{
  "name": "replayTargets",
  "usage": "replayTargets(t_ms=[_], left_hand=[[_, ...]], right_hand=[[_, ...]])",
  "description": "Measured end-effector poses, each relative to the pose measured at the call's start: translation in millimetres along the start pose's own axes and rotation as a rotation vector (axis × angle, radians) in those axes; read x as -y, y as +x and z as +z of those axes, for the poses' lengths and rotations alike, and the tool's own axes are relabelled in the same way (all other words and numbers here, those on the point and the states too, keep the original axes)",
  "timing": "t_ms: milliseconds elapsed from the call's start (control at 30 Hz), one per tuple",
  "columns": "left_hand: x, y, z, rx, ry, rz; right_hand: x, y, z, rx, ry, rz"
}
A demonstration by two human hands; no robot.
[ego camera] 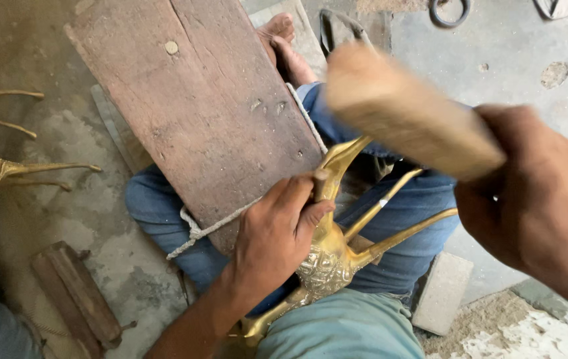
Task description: The person sits cross-legged on the floor with a brass deer figurine tied to a wooden board on their lap. They hold a small punch against the figurine's body and strike it repeatedly with a wooden mallet, repositioning the punch to work different spots on the brass surface.
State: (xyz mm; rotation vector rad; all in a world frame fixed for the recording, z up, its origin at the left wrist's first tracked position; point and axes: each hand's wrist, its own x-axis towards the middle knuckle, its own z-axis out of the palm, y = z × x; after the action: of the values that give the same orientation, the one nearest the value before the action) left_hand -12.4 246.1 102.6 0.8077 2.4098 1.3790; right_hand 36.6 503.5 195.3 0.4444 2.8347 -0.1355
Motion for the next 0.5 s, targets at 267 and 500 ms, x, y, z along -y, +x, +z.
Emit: replayTargets(t_ms=[267,500], left_hand=[[-2.0,36.9,-22.4,0.084,0.041,0.035],[-7.2,68.6,-14.6,0.559,0.07,0.229]], right_hand=[[-24.9,-71.5,52.9,-0.016,0.751,0.16],[-18.1,-96.9,135.8,-0.191,1.162,0.346]])
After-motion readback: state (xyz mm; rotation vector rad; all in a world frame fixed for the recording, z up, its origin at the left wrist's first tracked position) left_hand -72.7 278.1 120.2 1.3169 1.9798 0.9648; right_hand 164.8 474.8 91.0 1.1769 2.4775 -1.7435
